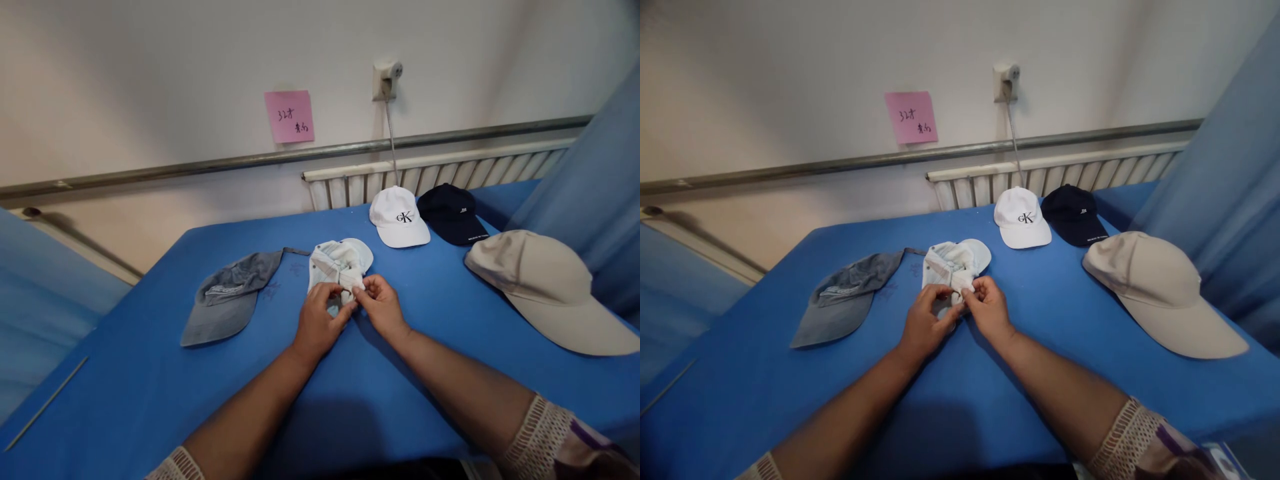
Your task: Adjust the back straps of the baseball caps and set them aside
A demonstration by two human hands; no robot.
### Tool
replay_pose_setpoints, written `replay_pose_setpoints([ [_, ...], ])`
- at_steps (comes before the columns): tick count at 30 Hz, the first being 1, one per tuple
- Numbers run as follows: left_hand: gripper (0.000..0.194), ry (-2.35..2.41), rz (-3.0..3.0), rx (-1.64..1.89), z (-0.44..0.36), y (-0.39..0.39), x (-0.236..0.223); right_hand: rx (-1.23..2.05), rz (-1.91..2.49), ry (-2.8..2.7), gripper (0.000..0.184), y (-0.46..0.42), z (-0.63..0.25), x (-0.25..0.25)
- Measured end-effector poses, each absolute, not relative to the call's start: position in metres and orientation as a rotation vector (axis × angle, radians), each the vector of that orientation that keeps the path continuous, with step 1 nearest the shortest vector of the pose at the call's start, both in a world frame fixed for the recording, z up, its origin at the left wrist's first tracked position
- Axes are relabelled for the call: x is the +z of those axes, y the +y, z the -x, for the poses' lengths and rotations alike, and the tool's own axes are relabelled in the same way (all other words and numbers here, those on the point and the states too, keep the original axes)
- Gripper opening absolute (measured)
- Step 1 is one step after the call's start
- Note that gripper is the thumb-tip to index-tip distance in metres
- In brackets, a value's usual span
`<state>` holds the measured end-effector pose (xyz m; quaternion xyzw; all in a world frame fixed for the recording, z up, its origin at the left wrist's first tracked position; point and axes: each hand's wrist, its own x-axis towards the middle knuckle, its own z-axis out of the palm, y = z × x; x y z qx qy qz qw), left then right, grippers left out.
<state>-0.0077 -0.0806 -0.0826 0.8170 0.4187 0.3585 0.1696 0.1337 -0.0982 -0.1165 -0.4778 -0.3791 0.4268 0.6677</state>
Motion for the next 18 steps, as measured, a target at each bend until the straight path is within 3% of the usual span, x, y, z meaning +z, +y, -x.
replay_pose_setpoints([
  [3,0.032,1.197,-2.425,0.946,0.008,-0.084,-0.082,0.978,1.07,-0.824,0.031,-0.098,-0.134,-0.111],
  [12,0.016,1.205,-2.463,0.934,0.012,-0.077,-0.083,1.025,1.269,-0.65,0.037,-0.099,-0.132,-0.115],
  [18,0.018,1.108,-2.589,0.996,0.015,-0.076,-0.084,1.38,1.218,-0.666,0.043,-0.109,-0.132,-0.102],
])
